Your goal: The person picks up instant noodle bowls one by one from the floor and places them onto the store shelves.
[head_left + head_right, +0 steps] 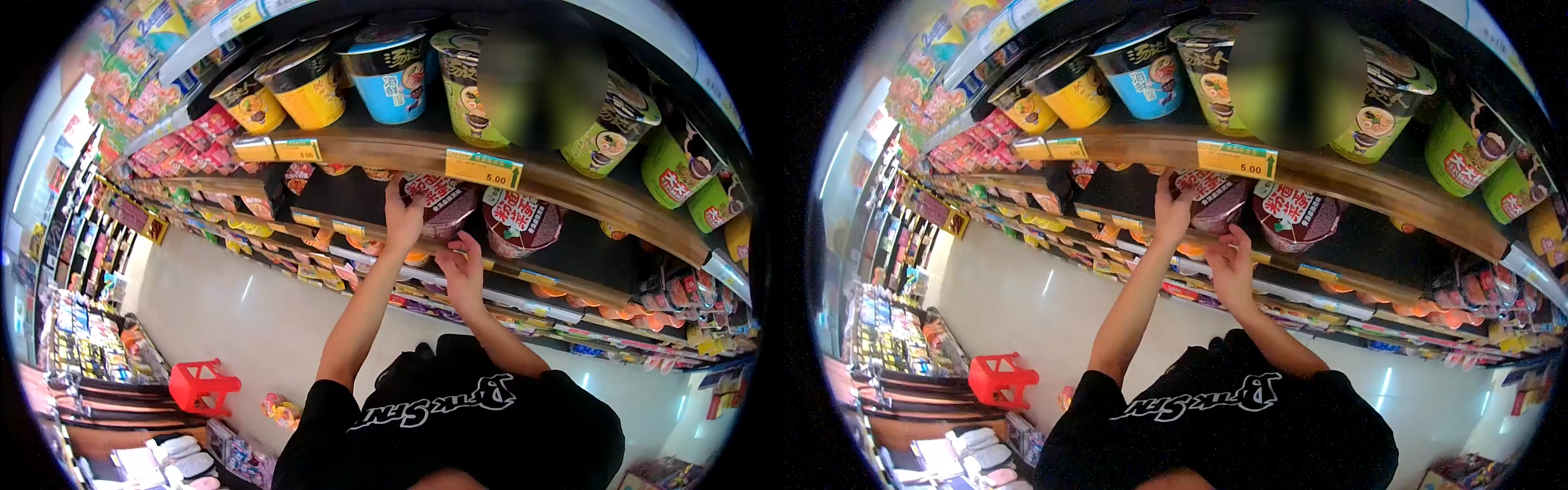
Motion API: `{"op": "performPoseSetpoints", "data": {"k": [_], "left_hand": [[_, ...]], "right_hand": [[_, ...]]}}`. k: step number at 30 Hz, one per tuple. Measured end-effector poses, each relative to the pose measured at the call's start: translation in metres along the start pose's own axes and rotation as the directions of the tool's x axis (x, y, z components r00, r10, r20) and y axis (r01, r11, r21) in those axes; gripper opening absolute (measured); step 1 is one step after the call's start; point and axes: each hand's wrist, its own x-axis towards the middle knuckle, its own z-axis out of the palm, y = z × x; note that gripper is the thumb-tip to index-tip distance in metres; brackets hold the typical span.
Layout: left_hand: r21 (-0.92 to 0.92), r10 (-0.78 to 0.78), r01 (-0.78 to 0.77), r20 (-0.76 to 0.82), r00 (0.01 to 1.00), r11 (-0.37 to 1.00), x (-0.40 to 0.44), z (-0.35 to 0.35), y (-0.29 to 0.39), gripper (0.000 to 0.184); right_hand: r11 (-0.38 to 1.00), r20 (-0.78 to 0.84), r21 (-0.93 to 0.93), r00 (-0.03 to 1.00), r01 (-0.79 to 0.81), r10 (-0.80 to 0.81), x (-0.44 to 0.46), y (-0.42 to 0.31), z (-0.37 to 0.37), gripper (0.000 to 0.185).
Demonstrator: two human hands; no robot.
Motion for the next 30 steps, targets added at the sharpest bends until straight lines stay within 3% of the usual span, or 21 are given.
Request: {"op": "performPoseSetpoints", "data": {"k": [1, 4, 5, 8, 10, 11, 12, 13, 14, 15, 16, 18, 19, 22, 24, 27, 30], "left_hand": [[0.046, 0.01, -0.01, -0.015, 1.0, 0.999, -0.001, -0.001, -0.002, 0.047], [-0.097, -0.084, 0.087, 0.036, 0.996, 0.991, -0.011, -0.003, 0.025, 0.047], [-0.156, -0.202, 0.202, 0.014, 0.979, 0.967, -0.018, -0.007, 0.035, 0.048], [-0.001, -0.004, 0.003, -0.264, 0.965, 1.0, -0.068, -0.018, 0.021, 0.048], [0.206, -0.028, 0.086, -0.269, 0.963, 0.975, -0.124, -0.034, 0.043, 0.038], [0.317, 0.063, 0.047, -0.329, 0.942, 0.947, -0.15, -0.035, 0.044, 0.032], [0.313, 0.027, 0.104, -0.388, 0.921, 0.944, -0.184, -0.037, 0.017, 0.029], [0.198, -0.113, 0.18, -0.31, 0.944, 0.964, -0.212, -0.044, 0.022, 0.035], [0.082, -0.289, 0.33, -0.316, 0.904, 0.941, -0.247, -0.048, 0.022, 0.034], [-0.053, -0.451, 0.457, -0.296, 0.842, 0.888, -0.28, -0.052, 0.024, 0.035], [-0.071, -0.535, 0.544, -0.326, 0.779, 0.836, -0.314, -0.061, 0.019, 0.036], [-0.132, -0.674, 0.677, -0.342, 0.655, 0.724, -0.373, -0.075, 0.004, 0.038], [-0.262, -0.7, 0.656, -0.384, 0.603, 0.708, -0.395, -0.081, 0.024, 0.041], [-0.124, -0.683, 0.766, -0.557, 0.472, 0.631, -0.467, -0.098, 0.02, 0.043], [-0.228, -0.69, 0.747, -0.609, 0.391, 0.625, -0.514, -0.105, 0.011, 0.043], [-0.391, -0.707, 0.68, -0.654, 0.269, 0.62, -0.576, -0.118, 0.0, 0.043], [-0.387, -0.675, 0.72, -0.722, 0.153, 0.577, -0.646, -0.133, -0.021, 0.043]], "right_hand": [[1.0, 0.005, -0.013, 1.0, -0.015, 0.015, -0.007, -0.002, -0.003, 0.047], [0.999, 0.036, -0.041, 0.999, -0.033, 0.035, -0.02, 0.012, -0.02, 0.047], [0.999, 0.057, -0.036, 0.998, -0.034, 0.036, -0.025, 0.011, -0.024, 0.046], [0.996, 0.143, -0.048, 0.986, -0.08, 0.086, -0.045, 0.009, -0.031, 0.043], [0.985, 0.232, -0.089, 0.959, -0.147, 0.164, -0.065, 0.016, -0.035, 0.043], [0.98, 0.295, -0.1, 0.936, -0.17, 0.192, -0.077, 0.029, -0.042, 0.043], [0.967, 0.349, -0.103, 0.902, -0.235, 0.256, -0.09, 0.038, -0.043, 0.042], [0.946, 0.391, -0.113, 0.862, -0.304, 0.324, -0.104, 0.045, -0.043, 0.041], [0.915, 0.426, -0.135, 0.812, -0.38, 0.399, -0.123, 0.054, -0.047, 0.041], [0.911, 0.49, -0.276, 0.771, -0.305, 0.407, -0.138, 0.068, -0.052, 0.038], [0.882, 0.535, -0.343, 0.704, -0.323, 0.467, -0.157, 0.064, -0.049, 0.037], [0.832, 0.643, -0.521, 0.553, -0.191, 0.53, -0.192, 0.071, -0.053, 0.039], [0.795, 0.672, -0.577, 0.444, -0.188, 0.593, -0.211, 0.075, -0.058, 0.04], [0.71, 0.691, -0.695, 0.164, -0.116, 0.704, -0.257, 0.083, -0.058, 0.045], [0.689, 0.689, -0.724, 0.016, -0.008, 0.724, -0.286, 0.083, -0.049, 0.05], [0.68, 0.656, -0.712, -0.178, 0.177, 0.733, -0.327, 0.095, -0.028, 0.054], [0.681, 0.609, -0.65, -0.305, 0.336, 0.732, -0.372, 0.13, -0.011, 0.053]]}}
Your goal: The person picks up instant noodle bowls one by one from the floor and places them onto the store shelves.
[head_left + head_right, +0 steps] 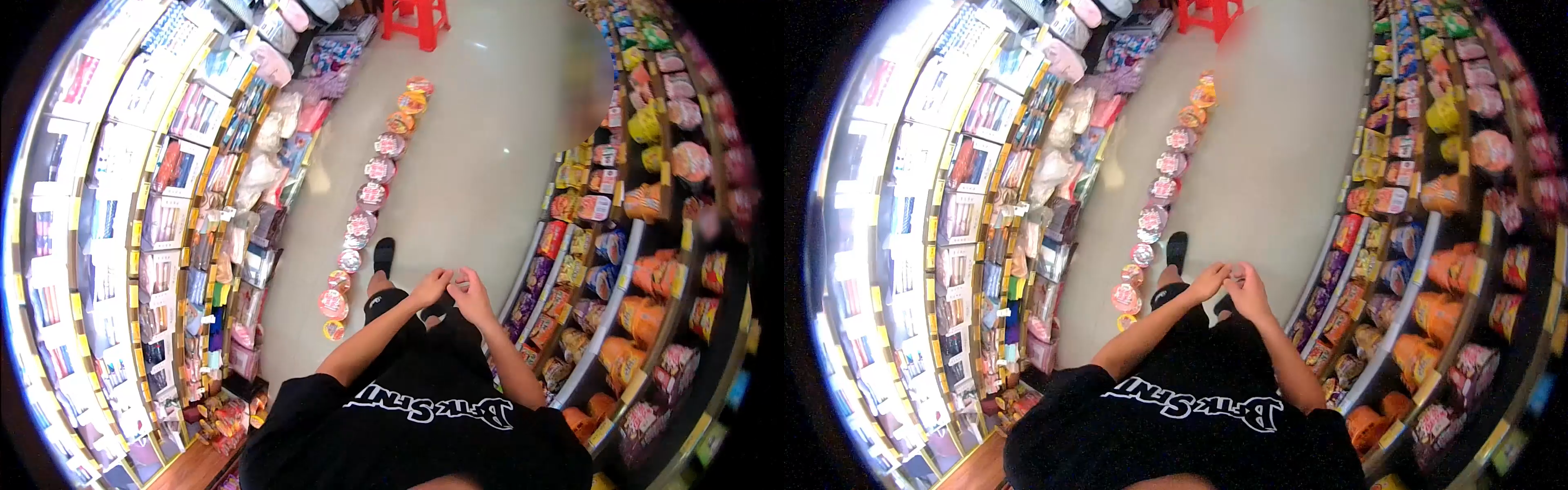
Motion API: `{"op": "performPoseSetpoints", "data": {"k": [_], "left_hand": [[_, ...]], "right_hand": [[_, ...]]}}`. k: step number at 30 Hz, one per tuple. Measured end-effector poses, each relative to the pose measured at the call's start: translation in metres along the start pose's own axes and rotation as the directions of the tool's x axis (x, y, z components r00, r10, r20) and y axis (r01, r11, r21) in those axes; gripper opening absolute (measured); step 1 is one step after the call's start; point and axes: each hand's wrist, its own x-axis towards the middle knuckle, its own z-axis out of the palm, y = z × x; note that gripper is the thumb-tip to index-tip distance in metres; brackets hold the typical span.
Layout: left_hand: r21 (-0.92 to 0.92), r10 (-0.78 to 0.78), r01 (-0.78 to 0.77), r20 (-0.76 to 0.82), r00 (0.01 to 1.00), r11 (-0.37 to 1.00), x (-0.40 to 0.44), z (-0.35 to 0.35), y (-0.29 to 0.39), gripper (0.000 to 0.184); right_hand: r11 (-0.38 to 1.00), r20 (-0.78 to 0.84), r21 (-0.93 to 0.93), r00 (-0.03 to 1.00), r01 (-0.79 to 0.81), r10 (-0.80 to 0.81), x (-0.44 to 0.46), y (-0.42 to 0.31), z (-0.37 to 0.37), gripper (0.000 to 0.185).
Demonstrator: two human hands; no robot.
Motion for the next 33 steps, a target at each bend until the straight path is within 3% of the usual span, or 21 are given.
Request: {"op": "performPoseSetpoints", "data": {"k": [1, 5, 6, 9, 10, 11, 13, 15, 17, 21, 24, 27, 30, 32, 33], "left_hand": [[0.043, -0.138, 0.138, -0.002, 0.99, 0.989, 0.005, -0.02, -0.014, 0.043], [0.121, -0.169, 0.191, -0.172, 0.971, 0.974, 0.034, -0.086, -0.129, 0.046], [0.14, -0.175, 0.205, -0.198, 0.964, 0.969, 0.048, -0.11, -0.15, 0.045], [0.093, -0.237, 0.276, -0.301, 0.924, 0.957, 0.09, -0.163, -0.233, 0.045], [0.142, -0.521, 0.543, -0.165, 0.838, 0.828, 0.103, -0.196, -0.214, 0.045], [0.171, -0.485, 0.513, -0.182, 0.855, 0.841, 0.111, -0.195, -0.285, 0.045], [0.283, -0.439, 0.498, -0.25, 0.863, 0.82, 0.153, -0.226, -0.36, 0.047], [0.267, -0.525, 0.616, -0.341, 0.78, 0.741, 0.186, -0.245, -0.374, 0.044], [0.075, -0.558, 0.62, -0.362, 0.747, 0.781, 0.216, -0.25, -0.442, 0.042], [-0.007, -0.522, 0.581, -0.447, 0.727, 0.814, 0.274, -0.276, -0.44, 0.048], [-0.063, -0.519, 0.578, -0.529, 0.671, 0.813, 0.292, -0.277, -0.491, 0.054], [-0.376, -0.637, 0.528, -0.288, 0.715, 0.762, 0.298, -0.286, -0.499, 0.054], [-0.316, -0.669, 0.594, -0.253, 0.699, 0.74, 0.287, -0.292, -0.48, 0.051], [-0.178, -0.576, 0.55, -0.33, 0.748, 0.816, 0.267, -0.289, -0.466, 0.047], [-0.117, -0.558, 0.554, -0.335, 0.759, 0.824, 0.257, -0.286, -0.448, 0.045]], "right_hand": [[0.999, 0.028, -0.047, 1.0, 0.009, -0.008, 0.025, 0.003, 0.016, 0.052], [0.984, 0.079, -0.177, 0.997, -0.007, 0.022, 0.131, 0.053, 0.099, 0.043], [0.978, 0.127, -0.161, 0.98, -0.134, 0.155, 0.16, 0.061, 0.122, 0.042], [0.951, 0.167, -0.219, 0.952, -0.22, 0.258, 0.237, 0.105, 0.202, 0.04], [0.955, 0.175, -0.181, 0.948, -0.233, 0.265, 0.263, 0.116, 0.228, 0.04], [0.946, 0.22, -0.186, 0.927, -0.265, 0.303, 0.277, 0.13, 0.247, 0.04], [0.933, 0.273, -0.253, 0.906, -0.256, 0.323, 0.335, 0.157, 0.3, 0.035], [0.927, 0.257, -0.306, 0.918, -0.218, 0.301, 0.366, 0.18, 0.331, 0.029], [0.92, 0.218, -0.318, 0.927, -0.228, 0.305, 0.391, 0.209, 0.36, 0.027], [0.932, 0.234, -0.271, 0.922, -0.242, 0.307, 0.435, 0.25, 0.407, 0.033], [0.952, 0.229, -0.193, 0.932, -0.238, 0.279, 0.448, 0.272, 0.437, 0.046], [0.975, 0.202, 0.014, 0.955, -0.223, 0.216, 0.451, 0.294, 0.455, 0.054], [0.953, 0.125, -0.077, 0.946, -0.292, 0.299, 0.43, 0.3, 0.459, 0.051], [0.949, 0.202, -0.054, 0.928, -0.31, 0.314, 0.407, 0.312, 0.461, 0.046], [0.962, 0.16, -0.069, 0.949, -0.265, 0.273, 0.389, 0.312, 0.458, 0.041]]}}
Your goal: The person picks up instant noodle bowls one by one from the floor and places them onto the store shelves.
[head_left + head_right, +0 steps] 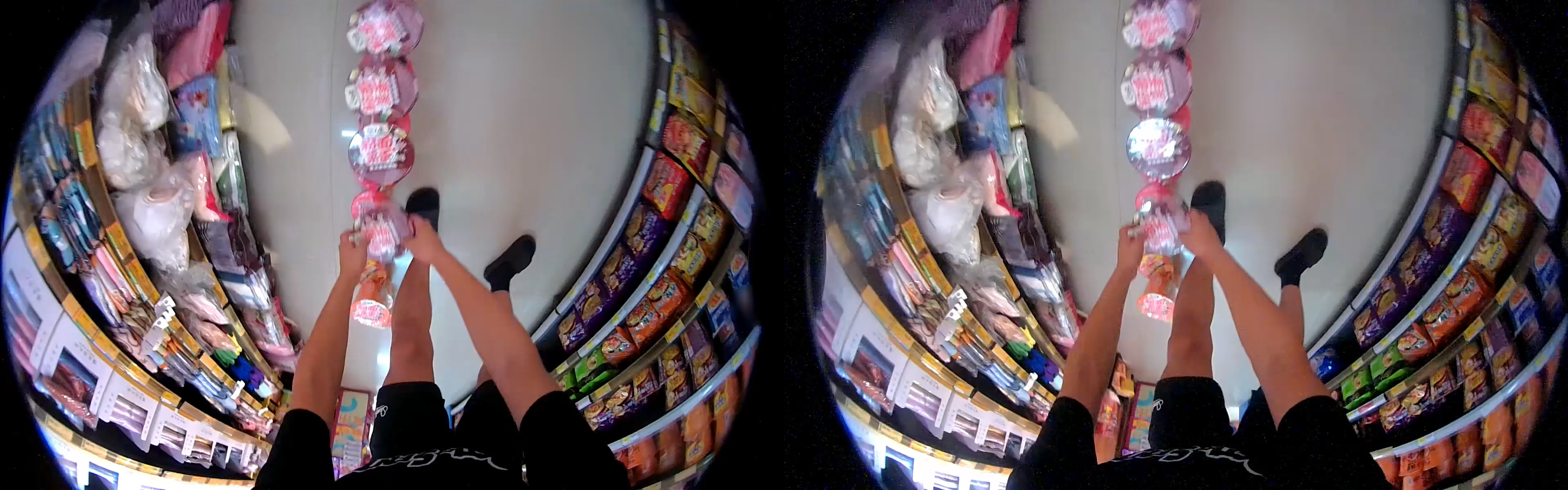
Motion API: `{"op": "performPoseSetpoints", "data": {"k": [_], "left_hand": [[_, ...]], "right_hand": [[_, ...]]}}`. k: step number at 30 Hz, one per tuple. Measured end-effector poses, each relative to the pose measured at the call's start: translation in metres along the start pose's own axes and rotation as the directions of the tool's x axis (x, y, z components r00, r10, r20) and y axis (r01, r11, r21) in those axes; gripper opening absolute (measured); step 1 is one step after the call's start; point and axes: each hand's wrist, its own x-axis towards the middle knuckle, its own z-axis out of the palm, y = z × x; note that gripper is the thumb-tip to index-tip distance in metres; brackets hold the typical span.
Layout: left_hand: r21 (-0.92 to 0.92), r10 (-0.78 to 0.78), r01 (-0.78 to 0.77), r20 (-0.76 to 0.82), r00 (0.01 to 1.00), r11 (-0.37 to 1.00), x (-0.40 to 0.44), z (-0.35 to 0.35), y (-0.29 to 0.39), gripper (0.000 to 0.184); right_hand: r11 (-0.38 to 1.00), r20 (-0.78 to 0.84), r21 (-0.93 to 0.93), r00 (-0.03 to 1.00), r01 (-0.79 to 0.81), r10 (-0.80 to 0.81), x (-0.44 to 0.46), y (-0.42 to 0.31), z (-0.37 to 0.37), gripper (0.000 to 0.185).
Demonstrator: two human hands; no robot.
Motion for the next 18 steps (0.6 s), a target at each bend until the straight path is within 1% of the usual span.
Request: {"op": "performPoseSetpoints", "data": {"k": [1, 2, 3, 4, 5, 6, 7, 8, 9, 10, 11, 12, 13, 14, 15, 17, 18], "left_hand": [[0.049, 0.06, -0.06, -0.002, 0.998, 0.997, -0.009, 0.0, -0.014, 0.044], [0.098, 0.124, -0.124, 0.001, 0.992, 0.987, -0.016, 0.001, -0.03, 0.043], [0.172, 0.211, -0.212, 0.024, 0.977, 0.962, -0.035, 0.0, -0.024, 0.043], [0.247, 0.193, -0.194, 0.03, 0.981, 0.949, -0.052, 0.002, -0.022, 0.041], [0.213, 0.176, -0.192, 0.089, 0.98, 0.958, -0.08, 0.004, 0.002, 0.04], [0.241, 0.308, -0.331, 0.126, 0.943, 0.912, -0.117, 0.008, 0.043, 0.039], [0.216, 0.394, -0.417, 0.142, 0.908, 0.883, -0.121, 0.016, 0.023, 0.038], [0.166, 0.285, -0.328, 0.236, 0.929, 0.93, -0.157, 0.02, 0.061, 0.037], [0.107, 0.357, -0.392, 0.252, 0.9, 0.914, -0.167, 0.03, 0.052, 0.038], [0.19, 0.345, -0.407, 0.291, 0.892, 0.893, -0.175, 0.039, 0.044, 0.04], [0.1, 0.397, -0.453, 0.343, 0.851, 0.886, -0.191, 0.05, 0.049, 0.042], [0.123, 0.471, -0.538, 0.347, 0.811, 0.834, -0.212, 0.06, 0.059, 0.042], [0.116, 0.45, -0.519, 0.363, 0.816, 0.847, -0.239, 0.069, 0.075, 0.042], [0.112, 0.425, -0.495, 0.375, 0.824, 0.861, -0.269, 0.076, 0.093, 0.042], [0.109, 0.404, -0.475, 0.385, 0.83, 0.873, -0.295, 0.086, 0.114, 0.043], [0.083, 0.389, -0.468, 0.437, 0.811, 0.88, -0.366, 0.105, 0.166, 0.044], [0.079, 0.372, -0.456, 0.464, 0.804, 0.886, -0.395, 0.118, 0.184, 0.045]], "right_hand": [[0.999, -0.061, -0.027, 0.997, 0.046, -0.048, -0.017, 0.004, -0.004, 0.037], [0.997, -0.01, 0.049, 0.999, -0.052, 0.053, -0.032, 0.011, -0.006, 0.036], [0.98, 0.046, 0.123, 0.988, -0.153, 0.149, -0.05, 0.015, -0.014, 0.034], [0.976, 0.028, 0.145, 0.987, -0.162, 0.159, -0.07, 0.014, -0.03, 0.033], [0.97, 0.003, 0.17, 0.985, -0.171, 0.173, -0.089, 0.011, -0.048, 0.032], [0.948, 0.027, 0.25, 0.98, -0.198, 0.198, -0.111, 0.008, -0.071, 0.03], [0.916, 0.049, 0.333, 0.975, -0.222, 0.218, -0.133, 0.001, -0.095, 0.029], [0.832, 0.116, 0.46, 0.949, -0.312, 0.292, -0.157, -0.011, -0.126, 0.028], [0.721, 0.197, 0.572, 0.919, -0.391, 0.341, -0.182, -0.021, -0.155, 0.027], [0.743, 0.159, 0.566, 0.931, -0.358, 0.328, -0.203, -0.017, -0.172, 0.028], [0.761, 0.121, 0.56, 0.941, -0.328, 0.316, -0.224, -0.012, -0.19, 0.028], [0.73, 0.104, 0.615, 0.948, -0.299, 0.3, -0.251, -0.02, -0.217, 0.029], [0.696, 0.087, 0.668, 0.956, -0.264, 0.279, -0.283, -0.027, -0.24, 0.029], [0.719, 0.057, 0.65, 0.959, -0.247, 0.278, -0.31, -0.03, -0.261, 0.029], [0.706, 0.037, 0.675, 0.966, -0.213, 0.256, -0.333, -0.029, -0.284, 0.029], [0.671, -0.001, 0.726, 0.976, -0.149, 0.217, -0.396, -0.034, -0.324, 0.029], [0.686, -0.027, 0.712, 0.97, -0.15, 0.241, -0.427, -0.041, -0.348, 0.03]]}}
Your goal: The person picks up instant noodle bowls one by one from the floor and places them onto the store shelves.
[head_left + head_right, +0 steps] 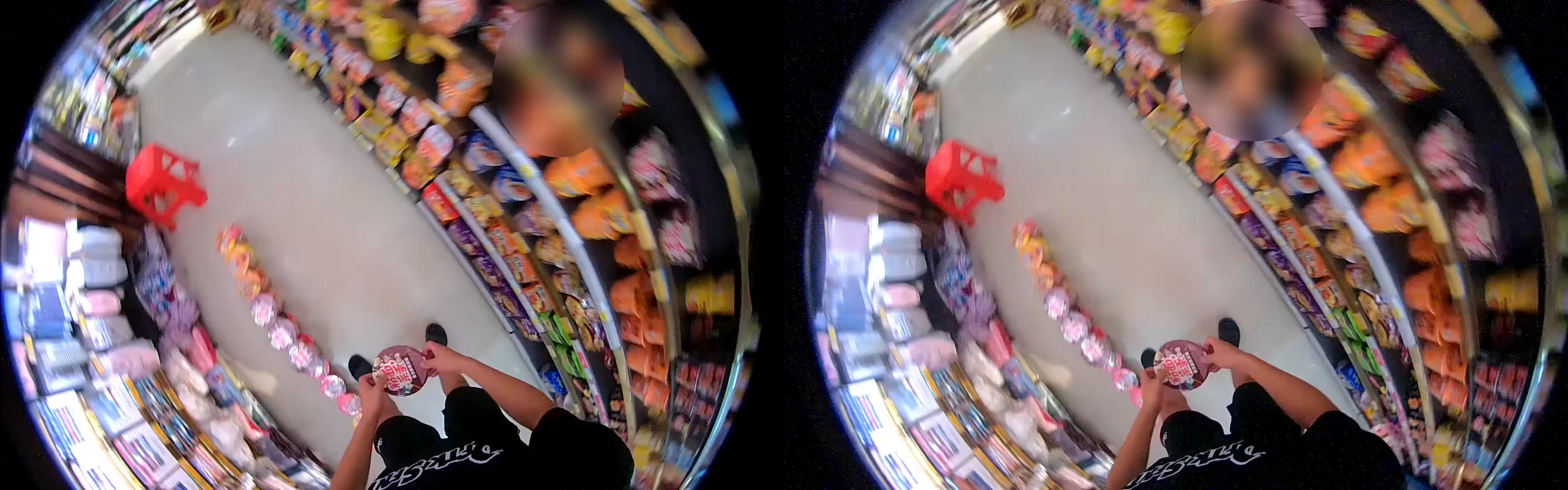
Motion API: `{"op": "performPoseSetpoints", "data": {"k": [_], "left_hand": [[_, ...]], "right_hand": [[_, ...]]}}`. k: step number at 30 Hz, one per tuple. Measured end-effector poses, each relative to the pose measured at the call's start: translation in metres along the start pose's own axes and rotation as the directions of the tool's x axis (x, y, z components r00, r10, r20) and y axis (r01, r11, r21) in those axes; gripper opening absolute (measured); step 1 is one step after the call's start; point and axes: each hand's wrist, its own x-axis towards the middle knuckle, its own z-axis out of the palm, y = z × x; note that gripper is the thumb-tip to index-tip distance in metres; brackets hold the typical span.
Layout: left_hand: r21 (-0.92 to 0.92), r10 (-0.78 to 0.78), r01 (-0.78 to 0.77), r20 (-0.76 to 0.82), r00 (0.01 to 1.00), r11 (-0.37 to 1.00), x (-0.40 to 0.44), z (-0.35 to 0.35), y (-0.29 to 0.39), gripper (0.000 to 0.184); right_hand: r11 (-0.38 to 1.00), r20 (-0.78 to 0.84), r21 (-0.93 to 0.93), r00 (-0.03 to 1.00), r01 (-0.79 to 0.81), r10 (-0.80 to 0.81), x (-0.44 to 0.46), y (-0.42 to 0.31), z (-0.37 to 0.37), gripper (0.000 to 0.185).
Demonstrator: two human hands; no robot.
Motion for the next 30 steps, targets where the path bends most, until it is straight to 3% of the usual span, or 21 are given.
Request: {"op": "performPoseSetpoints", "data": {"k": [4, 6, 9, 10, 13, 17, 20, 23, 25, 26, 30], "left_hand": [[-0.096, 0.05, -0.038, 0.129, 0.99, 0.995, -0.03, 0.07, 0.069, 0.048], [-0.192, 0.122, -0.088, 0.173, 0.977, 0.977, -0.05, 0.111, 0.11, 0.04], [-0.226, 0.275, -0.214, 0.287, 0.917, 0.95, -0.086, 0.159, 0.176, 0.032], [-0.304, 0.317, -0.22, 0.321, 0.893, 0.927, -0.098, 0.176, 0.195, 0.028], [-0.366, 0.48, -0.355, 0.346, 0.806, 0.86, -0.15, 0.218, 0.254, 0.025], [-0.451, 0.672, -0.501, 0.448, 0.589, 0.739, -0.221, 0.26, 0.321, 0.033], [-0.542, 0.766, -0.547, 0.527, 0.37, 0.637, -0.252, 0.288, 0.352, 0.048], [-0.595, 0.811, -0.614, 0.569, 0.134, 0.519, -0.283, 0.318, 0.383, 0.063], [-0.616, 0.782, -0.582, 0.621, 0.056, 0.531, -0.304, 0.331, 0.398, 0.075], [-0.599, 0.749, -0.557, 0.66, 0.065, 0.576, -0.31, 0.337, 0.402, 0.085], [-0.569, 0.715, -0.66, 0.695, -0.068, 0.49, -0.325, 0.363, 0.421, 0.097]], "right_hand": [[0.961, -0.149, -0.037, 0.95, 0.273, -0.276, -0.098, -0.015, -0.072, 0.03], [0.929, -0.264, -0.112, 0.89, 0.353, -0.37, -0.154, -0.033, -0.101, 0.029], [0.703, -0.466, -0.353, 0.535, 0.617, -0.704, -0.195, -0.014, -0.136, 0.028], [0.708, -0.507, -0.297, 0.523, 0.641, -0.685, -0.224, -0.022, -0.145, 0.027], [0.627, -0.676, -0.234, 0.339, 0.743, -0.654, -0.296, -0.041, -0.158, 0.026], [0.358, -0.764, -0.093, 0.164, 0.929, -0.624, -0.349, -0.038, -0.178, 0.023], [0.177, -0.794, -0.127, 0.007, 0.976, -0.608, -0.386, -0.043, -0.187, 0.027], [0.028, -0.812, -0.213, -0.161, 0.977, -0.562, -0.418, -0.048, -0.192, 0.026], [-0.056, -0.819, -0.268, -0.258, 0.962, -0.512, -0.434, -0.055, -0.192, 0.026], [-0.017, -0.824, -0.34, -0.306, 0.94, -0.477, -0.439, -0.055, -0.194, 0.026], [-0.033, -0.818, -0.4, -0.373, 0.916, -0.439, -0.459, -0.06, -0.207, 0.027]]}}
